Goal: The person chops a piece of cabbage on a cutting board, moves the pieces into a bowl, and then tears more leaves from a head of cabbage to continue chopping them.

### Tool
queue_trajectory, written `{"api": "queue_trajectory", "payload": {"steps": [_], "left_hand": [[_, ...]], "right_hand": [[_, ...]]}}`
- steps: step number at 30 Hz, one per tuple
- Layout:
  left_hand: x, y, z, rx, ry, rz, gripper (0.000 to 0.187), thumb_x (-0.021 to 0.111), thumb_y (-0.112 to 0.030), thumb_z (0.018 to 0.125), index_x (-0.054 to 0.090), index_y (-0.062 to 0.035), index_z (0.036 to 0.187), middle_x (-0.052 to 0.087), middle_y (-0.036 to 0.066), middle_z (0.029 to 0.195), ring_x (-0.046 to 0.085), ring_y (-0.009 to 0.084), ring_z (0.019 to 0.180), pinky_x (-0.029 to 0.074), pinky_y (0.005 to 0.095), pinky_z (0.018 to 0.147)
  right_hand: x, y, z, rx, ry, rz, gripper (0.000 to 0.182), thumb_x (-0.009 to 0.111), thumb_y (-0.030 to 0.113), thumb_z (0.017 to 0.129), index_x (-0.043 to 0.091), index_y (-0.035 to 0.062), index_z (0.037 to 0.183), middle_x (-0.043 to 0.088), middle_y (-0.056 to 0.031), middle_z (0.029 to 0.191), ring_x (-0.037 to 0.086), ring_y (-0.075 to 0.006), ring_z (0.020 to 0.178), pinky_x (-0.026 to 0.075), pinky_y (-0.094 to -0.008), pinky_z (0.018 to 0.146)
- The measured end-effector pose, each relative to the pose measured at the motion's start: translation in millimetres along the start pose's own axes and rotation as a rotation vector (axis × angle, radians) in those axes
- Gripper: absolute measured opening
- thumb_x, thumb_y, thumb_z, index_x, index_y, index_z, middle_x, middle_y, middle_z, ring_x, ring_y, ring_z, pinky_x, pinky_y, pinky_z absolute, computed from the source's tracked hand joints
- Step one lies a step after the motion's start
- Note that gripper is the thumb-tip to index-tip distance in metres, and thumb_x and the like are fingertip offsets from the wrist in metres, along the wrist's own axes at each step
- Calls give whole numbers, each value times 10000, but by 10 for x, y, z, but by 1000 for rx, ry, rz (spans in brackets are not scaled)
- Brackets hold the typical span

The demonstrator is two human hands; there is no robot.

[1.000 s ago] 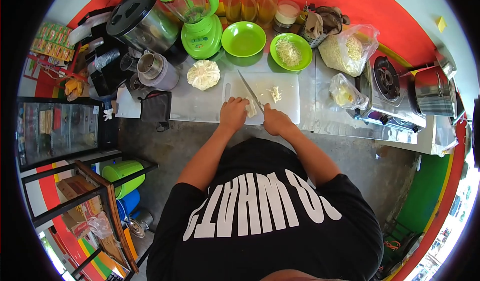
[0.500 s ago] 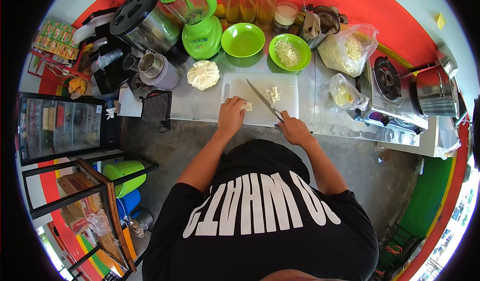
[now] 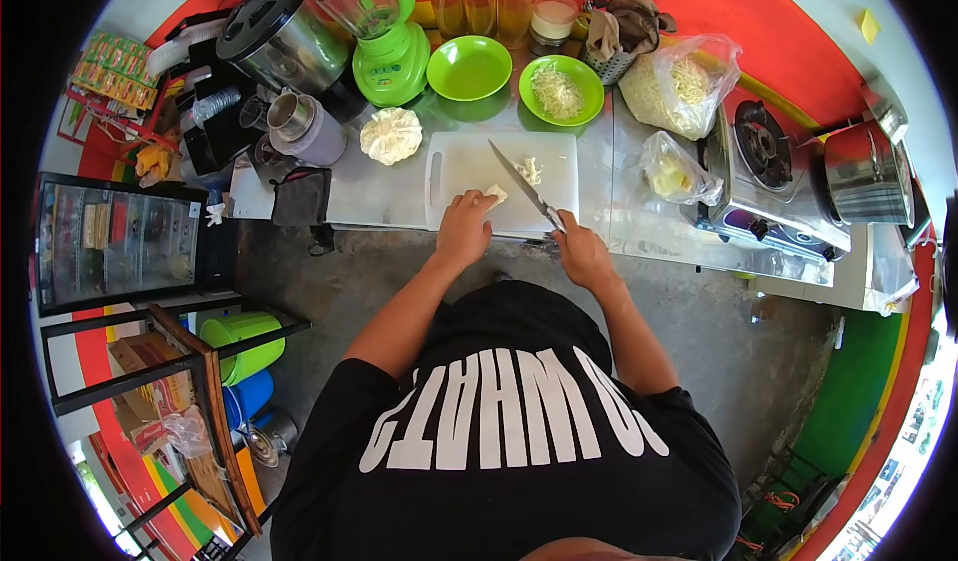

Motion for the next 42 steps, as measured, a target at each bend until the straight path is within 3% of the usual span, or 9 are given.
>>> {"api": "queue_trajectory", "payload": {"steps": [3, 10, 13, 18, 23, 28, 42], "left_hand": [[32, -39, -32, 22, 13, 39, 545, 708, -17, 786, 632, -100, 1319, 567, 126, 1267, 563, 348, 1145, 489, 441, 1000], [66, -126, 2, 29, 80, 86, 569, 690, 0, 779, 625, -98, 1336, 551, 107, 1239, 566, 335, 1146, 515, 419, 978], [117, -199, 54, 5, 124, 70, 473, 657, 12, 796, 676, -87, 1258, 579, 120, 1179, 595, 334, 1089, 538, 425, 929], [226, -172, 119, -18, 174, 116, 497, 666, 9, 795, 661, -91, 1282, 572, 103, 1156, 594, 320, 1100, 526, 411, 959], [167, -189, 87, -19, 180, 115, 434, 692, -12, 814, 687, -125, 1233, 576, 81, 1156, 600, 307, 1087, 538, 410, 933], [127, -192, 75, 50, 86, 141, 410, 762, -85, 822, 693, -156, 1220, 579, 29, 1159, 601, 275, 1064, 560, 404, 884], [157, -123, 73, -14, 68, 89, 394, 764, -96, 829, 695, -168, 1210, 609, 17, 1163, 641, 265, 1079, 556, 403, 897]], "right_hand": [[216, -27, -62, 63, 113, -179, 341, 515, 279, 1039, 441, 46, 1276, 700, -300, 924, 676, -516, 855, 518, -618, 777], [181, 192, -63, 84, 161, -166, 342, 503, 295, 1047, 457, 7, 1225, 696, -311, 905, 684, -510, 865, 538, -594, 793], [120, 310, -92, 124, 231, -260, 321, 494, 248, 1040, 467, -20, 1215, 707, -296, 918, 704, -478, 882, 559, -564, 795], [214, 327, -100, 137, 305, -388, 289, 509, 93, 972, 467, -57, 1216, 718, -287, 971, 732, -431, 915, 593, -512, 794], [607, 164, 37, 121, 228, -413, 297, 528, 91, 964, 467, -60, 1212, 731, -261, 936, 748, -404, 876, 613, -469, 766], [508, 286, 184, 100, 189, -428, 304, 529, 103, 970, 462, -58, 1219, 741, -234, 900, 755, -389, 826, 619, -446, 727], [453, 466, 163, 154, 253, -409, 291, 569, 65, 937, 451, -45, 1179, 733, -268, 963, 744, -400, 923, 604, -467, 796]]}}
Point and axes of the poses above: each hand's wrist, its own z-axis towards the middle knuckle, its own x-axis out of the palm, y = z × x, the point moved 10 cm from there along z, towards the middle knuckle
